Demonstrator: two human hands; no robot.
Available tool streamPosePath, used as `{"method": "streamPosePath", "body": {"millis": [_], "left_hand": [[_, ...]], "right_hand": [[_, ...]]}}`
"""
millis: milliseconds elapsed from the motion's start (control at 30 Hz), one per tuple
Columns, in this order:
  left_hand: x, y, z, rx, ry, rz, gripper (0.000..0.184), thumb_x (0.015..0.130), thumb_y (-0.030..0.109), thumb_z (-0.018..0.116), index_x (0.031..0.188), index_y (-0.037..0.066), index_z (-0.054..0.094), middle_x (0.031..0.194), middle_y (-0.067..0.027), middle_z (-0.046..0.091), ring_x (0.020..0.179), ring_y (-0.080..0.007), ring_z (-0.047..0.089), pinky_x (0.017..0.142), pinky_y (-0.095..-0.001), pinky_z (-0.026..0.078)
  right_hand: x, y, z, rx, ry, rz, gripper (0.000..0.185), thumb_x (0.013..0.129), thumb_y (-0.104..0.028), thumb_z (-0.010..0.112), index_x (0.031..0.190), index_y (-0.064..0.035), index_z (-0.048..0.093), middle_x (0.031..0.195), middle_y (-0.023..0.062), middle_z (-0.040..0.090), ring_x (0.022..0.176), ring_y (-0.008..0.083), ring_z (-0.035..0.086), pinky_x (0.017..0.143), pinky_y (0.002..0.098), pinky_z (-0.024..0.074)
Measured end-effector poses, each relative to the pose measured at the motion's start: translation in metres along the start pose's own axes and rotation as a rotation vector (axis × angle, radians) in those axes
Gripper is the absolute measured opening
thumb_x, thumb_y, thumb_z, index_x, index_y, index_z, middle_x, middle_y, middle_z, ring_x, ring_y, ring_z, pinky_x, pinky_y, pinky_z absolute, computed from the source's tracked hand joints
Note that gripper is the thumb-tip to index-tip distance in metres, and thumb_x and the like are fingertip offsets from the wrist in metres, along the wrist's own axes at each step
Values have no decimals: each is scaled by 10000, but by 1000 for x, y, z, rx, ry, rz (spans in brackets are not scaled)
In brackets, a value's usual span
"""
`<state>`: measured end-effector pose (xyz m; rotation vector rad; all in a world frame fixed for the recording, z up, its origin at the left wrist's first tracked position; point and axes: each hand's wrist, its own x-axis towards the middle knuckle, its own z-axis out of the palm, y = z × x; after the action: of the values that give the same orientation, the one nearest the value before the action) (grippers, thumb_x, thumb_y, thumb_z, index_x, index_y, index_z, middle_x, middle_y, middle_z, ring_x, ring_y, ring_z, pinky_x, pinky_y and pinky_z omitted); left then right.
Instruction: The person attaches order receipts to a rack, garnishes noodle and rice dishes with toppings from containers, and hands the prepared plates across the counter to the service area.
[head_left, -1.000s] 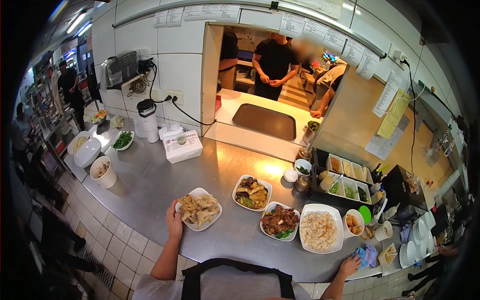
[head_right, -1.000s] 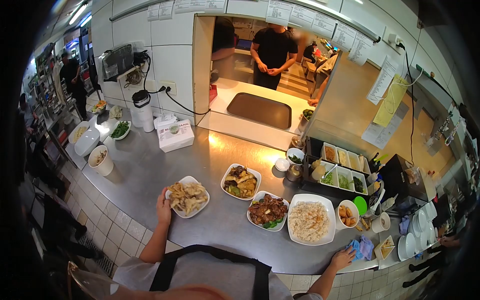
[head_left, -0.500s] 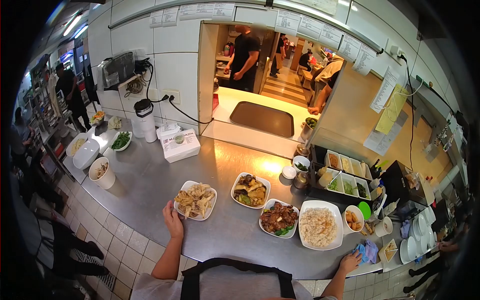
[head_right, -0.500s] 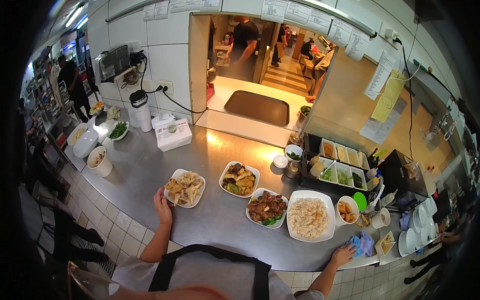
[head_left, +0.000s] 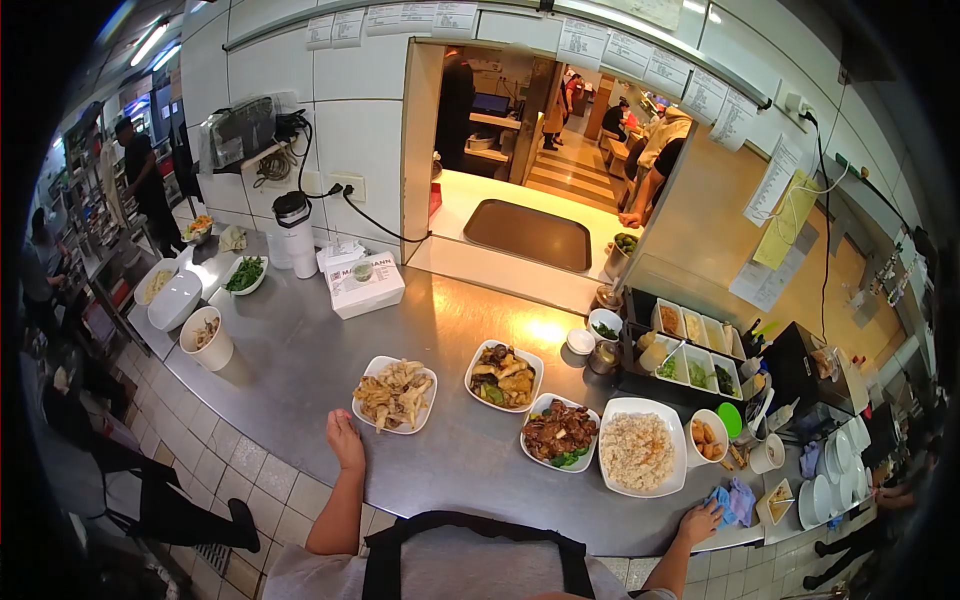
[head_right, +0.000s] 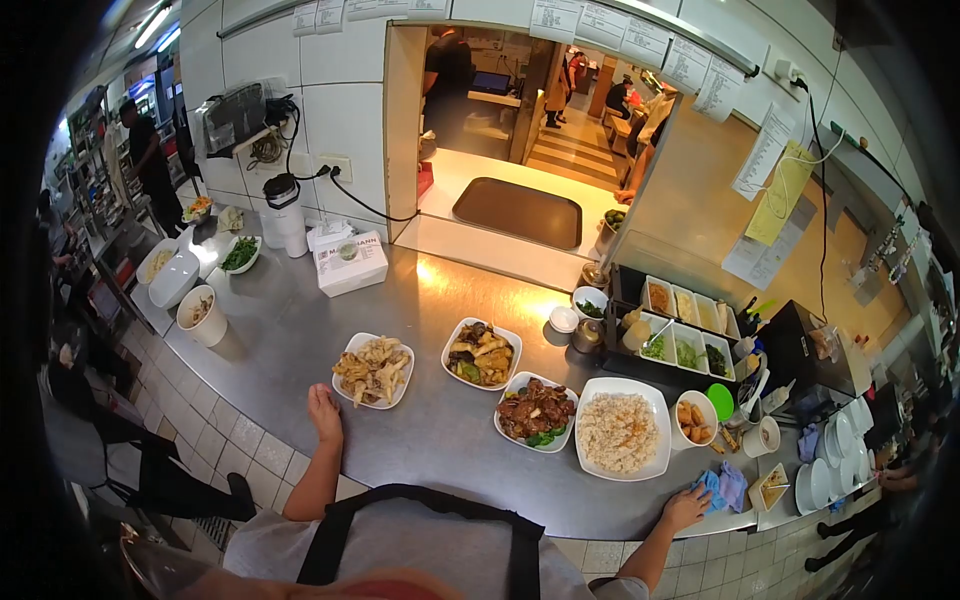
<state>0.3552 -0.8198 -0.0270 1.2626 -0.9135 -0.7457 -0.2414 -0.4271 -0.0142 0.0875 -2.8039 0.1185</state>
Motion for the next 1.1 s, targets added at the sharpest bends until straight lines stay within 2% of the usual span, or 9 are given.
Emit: {"method": "streamPosePath", "body": {"millis": [367,433,500,567,600,667,733,867,1100], "left_hand": [[-4,24,2,87,-80,-59,384,975,276,449,678,33,443,601,28,379,523,-77,357,450,-269,313],[6,2,-3,-41,-25,-160,261,964,213,464,822,3,525,710,3,467,608,-91,407,526,-274,367],[4,-3,3,187,239,394,197,949,139,474,1071,-1,541,882,-32,524,759,-101,462,664,-254,411],[-32,58,3,230,117,370,312,940,102,482,1236,6,475,1022,-59,528,904,-115,478,796,-252,410],[-44,65,3,196,-14,343,292,939,104,486,1215,7,490,1002,-54,534,890,-114,488,783,-246,416],[-65,71,-1,121,-244,286,256,938,109,493,1172,8,520,963,-42,547,863,-111,508,755,-235,428],[-90,67,6,-8,-550,67,231,937,125,509,1133,9,548,910,-34,558,790,-93,515,683,-223,438],[-135,61,55,-13,-1070,-363,251,930,154,531,1137,14,559,922,-49,576,746,-100,539,621,-231,459],[-172,41,146,-187,-821,-547,453,884,133,535,1310,24,425,1021,-58,546,762,-117,540,618,-251,469]], "right_hand": [[0,-2,-12,230,77,29,485,894,-312,478,1343,-137,419,1411,207,356,1205,388,438,944,508,386],[11,24,24,412,361,-150,540,893,-395,483,1307,-50,460,1383,266,365,1213,429,420,983,492,359],[-3,15,10,612,478,-266,427,896,-257,503,1235,2,519,1322,290,420,1198,435,410,1028,479,293],[-37,-2,-27,812,290,-239,383,924,-245,475,1211,3,525,1186,243,515,1147,384,445,998,439,326],[-42,-3,-33,728,243,-317,404,955,-299,429,1212,-1,521,1134,201,545,967,325,563,845,390,460],[-60,-9,-43,1270,-433,56,479,964,-392,397,1248,-16,485,1074,176,568,731,249,615,626,317,519],[-77,-31,-75,1486,-740,165,564,946,-478,384,1290,-34,438,1034,178,574,622,206,621,515,285,529],[-72,-66,-94,1604,-1017,219,572,929,-424,415,1262,40,404,943,182,602,704,273,656,573,334,568],[-43,-66,-59,1631,-1242,200,452,868,-230,428,1161,113,418,987,258,622,816,346,669,662,400,588]]}}
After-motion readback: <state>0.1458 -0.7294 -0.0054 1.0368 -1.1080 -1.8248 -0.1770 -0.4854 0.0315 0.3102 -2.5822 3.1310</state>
